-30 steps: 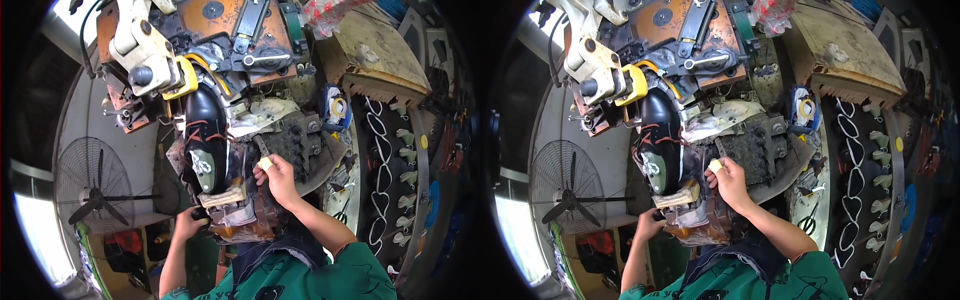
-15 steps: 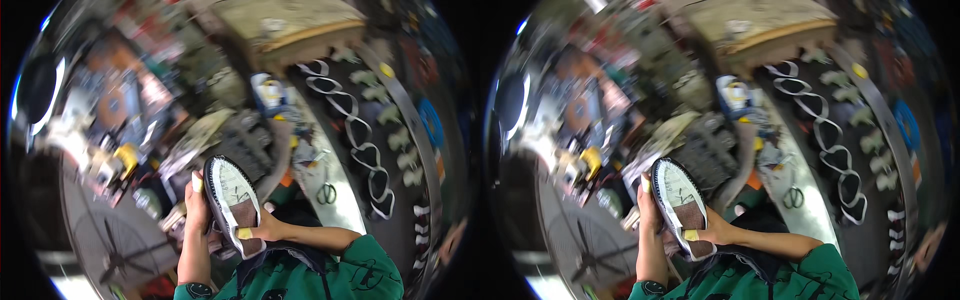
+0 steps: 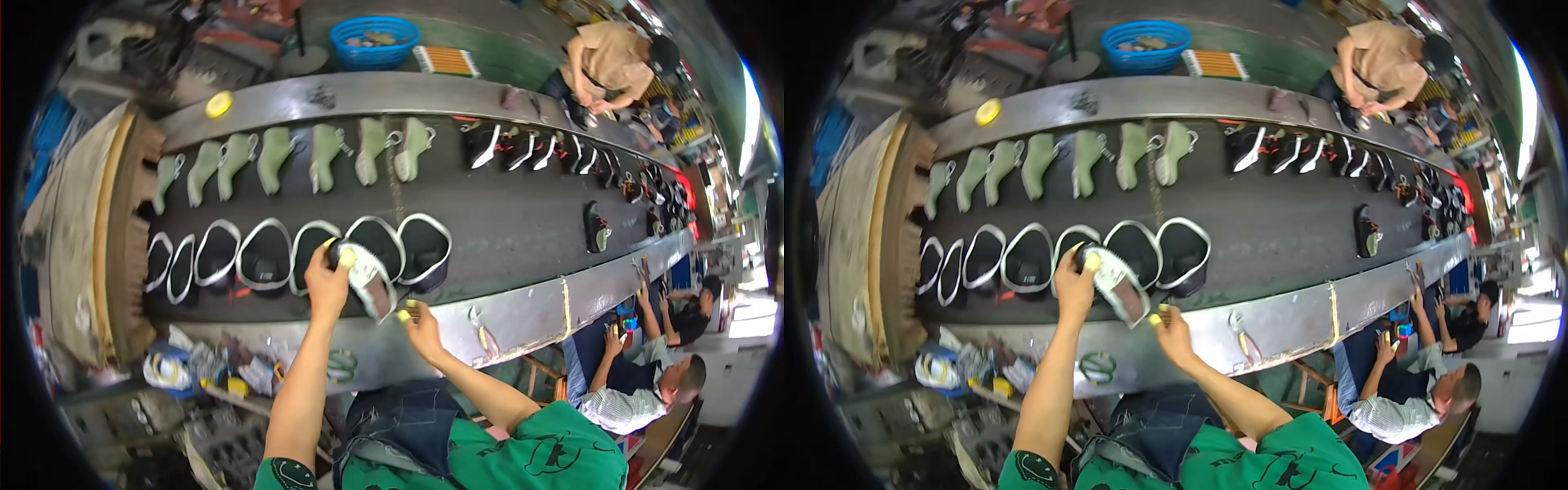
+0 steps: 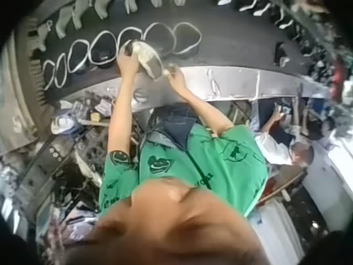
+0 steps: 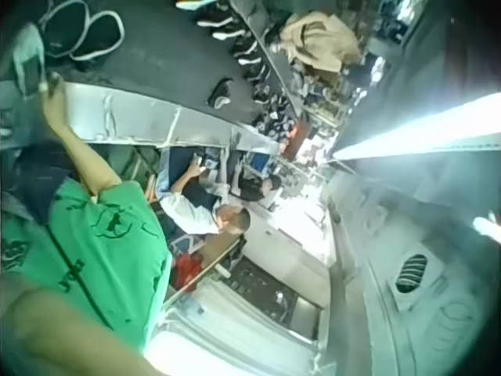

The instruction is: The person picks shoe lasts and uppers from a conveyor belt, fits the uppers onto the lasts, and processes them in a toe lasting machine.

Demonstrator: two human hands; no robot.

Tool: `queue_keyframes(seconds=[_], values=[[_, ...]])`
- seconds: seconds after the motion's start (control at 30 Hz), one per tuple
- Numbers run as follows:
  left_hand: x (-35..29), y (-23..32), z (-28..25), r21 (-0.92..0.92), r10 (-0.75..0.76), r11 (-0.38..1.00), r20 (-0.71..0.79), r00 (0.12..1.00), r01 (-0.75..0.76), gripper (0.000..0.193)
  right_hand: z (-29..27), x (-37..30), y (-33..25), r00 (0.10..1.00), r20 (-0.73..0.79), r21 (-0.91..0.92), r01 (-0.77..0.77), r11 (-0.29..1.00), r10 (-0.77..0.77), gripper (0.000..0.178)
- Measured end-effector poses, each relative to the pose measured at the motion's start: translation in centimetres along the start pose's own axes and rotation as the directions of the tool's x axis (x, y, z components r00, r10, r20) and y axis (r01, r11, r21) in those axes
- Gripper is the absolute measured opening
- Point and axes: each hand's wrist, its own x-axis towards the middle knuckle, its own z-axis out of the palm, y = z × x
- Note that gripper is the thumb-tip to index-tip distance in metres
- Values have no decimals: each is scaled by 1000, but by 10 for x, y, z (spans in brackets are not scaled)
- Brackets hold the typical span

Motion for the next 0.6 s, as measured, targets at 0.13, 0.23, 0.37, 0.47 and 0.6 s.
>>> queue_keyframes(seconds=[0.13, 0.23, 0.37, 0.47, 0.6], values=[[97, -11, 132, -238, -21, 969, 192, 981, 67, 41, -57, 69, 24, 984, -170, -150, 30, 988, -55, 26], [149, -36, 210, -421, -14, 903, 179, 984, 90, 45, -65, 112, 21, 971, -145, -295, 139, 945, -189, 26], [219, -83, 261, -274, -72, 947, 330, 941, 169, 28, -77, 143, 17, 989, 50, -274, 146, 950, -138, 36], [253, -134, 284, 561, 137, 821, -11, 990, -107, 56, -77, 146, 41, 956, 276, -625, 257, 737, -100, 52], [245, -173, 299, 665, 318, 705, 14, 948, -247, 71, -93, 130, 75, 909, 361, -868, 245, 432, 210, 38]])
